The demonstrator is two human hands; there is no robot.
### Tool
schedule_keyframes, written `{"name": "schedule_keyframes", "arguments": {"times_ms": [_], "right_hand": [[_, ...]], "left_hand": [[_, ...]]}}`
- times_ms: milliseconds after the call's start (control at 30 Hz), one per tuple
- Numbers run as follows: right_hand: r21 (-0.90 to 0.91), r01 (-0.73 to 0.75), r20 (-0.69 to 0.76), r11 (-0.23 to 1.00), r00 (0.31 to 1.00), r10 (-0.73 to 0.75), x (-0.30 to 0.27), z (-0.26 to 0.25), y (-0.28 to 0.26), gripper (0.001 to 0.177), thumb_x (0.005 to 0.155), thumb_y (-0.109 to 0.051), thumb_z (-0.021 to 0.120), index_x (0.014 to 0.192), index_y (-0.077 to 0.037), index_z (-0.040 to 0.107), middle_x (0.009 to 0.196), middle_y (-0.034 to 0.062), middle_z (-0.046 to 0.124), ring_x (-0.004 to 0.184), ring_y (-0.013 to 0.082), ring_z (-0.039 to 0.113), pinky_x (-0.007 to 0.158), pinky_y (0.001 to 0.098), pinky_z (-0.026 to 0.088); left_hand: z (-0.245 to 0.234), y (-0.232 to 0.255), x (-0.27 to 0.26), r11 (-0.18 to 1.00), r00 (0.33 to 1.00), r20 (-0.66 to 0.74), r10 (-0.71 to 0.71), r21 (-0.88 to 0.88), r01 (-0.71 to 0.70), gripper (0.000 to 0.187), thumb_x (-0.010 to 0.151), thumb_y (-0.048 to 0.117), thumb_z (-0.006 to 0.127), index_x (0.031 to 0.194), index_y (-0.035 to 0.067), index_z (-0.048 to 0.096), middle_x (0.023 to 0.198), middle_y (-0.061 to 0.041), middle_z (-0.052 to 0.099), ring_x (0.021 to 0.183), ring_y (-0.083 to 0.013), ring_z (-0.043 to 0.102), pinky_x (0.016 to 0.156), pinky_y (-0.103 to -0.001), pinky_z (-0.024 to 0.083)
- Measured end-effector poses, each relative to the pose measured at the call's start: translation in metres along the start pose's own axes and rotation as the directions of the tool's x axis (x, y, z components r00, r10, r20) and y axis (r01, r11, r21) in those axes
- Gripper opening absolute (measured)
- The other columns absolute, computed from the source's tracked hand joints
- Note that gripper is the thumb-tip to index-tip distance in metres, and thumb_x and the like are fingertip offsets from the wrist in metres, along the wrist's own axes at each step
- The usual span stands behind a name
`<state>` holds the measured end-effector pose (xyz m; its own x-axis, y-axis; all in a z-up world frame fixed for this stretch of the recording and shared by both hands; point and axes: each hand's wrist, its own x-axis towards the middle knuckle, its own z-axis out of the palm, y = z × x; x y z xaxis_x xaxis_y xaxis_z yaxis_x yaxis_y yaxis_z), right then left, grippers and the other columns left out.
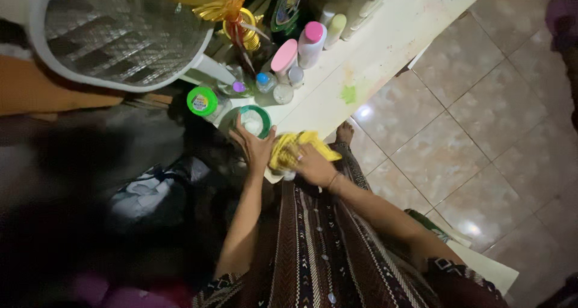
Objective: The person wipes a white vanity surface with a yellow cloth, moving various cosmetic containers and a plastic organizer aside to clean underneath. They also wipe the mirror and handle a purple ring light, placing it back on the vanity.
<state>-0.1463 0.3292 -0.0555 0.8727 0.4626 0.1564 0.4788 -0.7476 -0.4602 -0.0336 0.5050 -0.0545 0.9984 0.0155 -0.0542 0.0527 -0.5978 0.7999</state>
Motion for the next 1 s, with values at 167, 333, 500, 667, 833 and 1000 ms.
{"name": "schedule_keyframes", "arguments": {"times_ms": [167, 333, 500, 667, 833, 1000], "right_hand": [[-0.161, -0.013, -0.012, 0.987, 1.0, 0.011, 0.008, 0.015, 0.0, 0.044, 0.089, -0.017, 0.056, 0.128, -0.032, 0.067, 0.148, 0.0096, 0.054, 0.136, 0.0368, 0.05, 0.112, 0.0558, 0.037], [-0.104, -0.38, -0.031, 0.919, 0.925, 0.379, -0.009, -0.002, 0.082, 0.068, 0.069, -0.028, 0.072, 0.136, -0.029, 0.063, 0.139, 0.0197, 0.053, 0.123, 0.0443, 0.049, 0.106, 0.0552, 0.039], [0.07, -0.726, -0.483, 0.684, 0.575, 0.66, -0.03, -0.057, 0.168, 0.044, 0.093, -0.02, 0.071, 0.136, -0.024, 0.063, 0.142, 0.0169, 0.056, 0.131, 0.0369, 0.052, 0.113, 0.0453, 0.045], [0.165, -0.711, -0.471, 0.683, 0.551, 0.688, -0.008, -0.08, 0.173, 0.066, 0.07, -0.007, 0.065, 0.136, -0.01, 0.06, 0.134, 0.0186, 0.063, 0.121, 0.042, 0.055, 0.103, 0.0494, 0.046], [-0.011, -0.113, -0.166, 0.994, 0.98, 0.109, -0.003, -0.07, 0.157, 0.058, 0.074, -0.022, 0.075, 0.132, -0.019, 0.067, 0.151, 0.0206, 0.052, 0.131, 0.0423, 0.049, 0.106, 0.0575, 0.041], [-0.107, -0.195, -0.034, 0.975, 0.981, 0.193, 0.003, -0.102, 0.187, 0.053, 0.068, -0.035, 0.078, 0.12, -0.027, 0.067, 0.153, 0.0111, 0.048, 0.143, 0.0414, 0.042, 0.115, 0.0628, 0.033]], "left_hand": [[-0.004, 0.013, 0.002, 0.996, 0.999, -0.011, -0.042, 0.083, 0.043, 0.118, 0.072, 0.034, 0.096, 0.158, 0.008, 0.019, 0.152, -0.034, 0.018, 0.14, -0.0554, 0.026, 0.112, -0.065, 0.03], [-0.009, 0.028, -0.025, 0.952, 0.954, -0.187, 0.232, 0.245, -0.183, 0.105, 0.075, 0.029, 0.092, 0.155, 0.007, 0.027, 0.156, -0.025, 0.021, 0.144, -0.0485, 0.026, 0.117, -0.065, 0.027], [-0.005, 0.032, -0.057, 0.855, 0.922, -0.055, 0.384, 0.397, -0.333, 0.088, 0.08, 0.031, 0.084, 0.147, 0.006, 0.034, 0.154, -0.024, 0.023, 0.144, -0.0542, 0.018, 0.114, -0.07, 0.02], [0.027, 0.059, -0.062, 0.796, 0.806, 0.08, 0.587, 0.122, -0.592, 0.073, 0.093, 0.031, 0.075, 0.148, 0.005, 0.035, 0.156, -0.022, 0.029, 0.145, -0.041, 0.033, 0.119, -0.06, 0.031], [0.078, 0.109, -0.042, 0.729, 0.734, 0.132, 0.666, 0.097, -0.678, 0.066, 0.093, 0.033, 0.069, 0.145, 0.006, 0.038, 0.154, -0.02, 0.033, 0.143, -0.0405, 0.034, 0.116, -0.057, 0.028], [0.144, 0.147, -0.01, 0.677, 0.675, 0.114, 0.729, 0.029, -0.736, 0.064, 0.097, 0.038, 0.062, 0.149, 0.008, 0.039, 0.155, -0.017, 0.033, 0.142, -0.0362, 0.038, 0.118, -0.055, 0.03]]}}
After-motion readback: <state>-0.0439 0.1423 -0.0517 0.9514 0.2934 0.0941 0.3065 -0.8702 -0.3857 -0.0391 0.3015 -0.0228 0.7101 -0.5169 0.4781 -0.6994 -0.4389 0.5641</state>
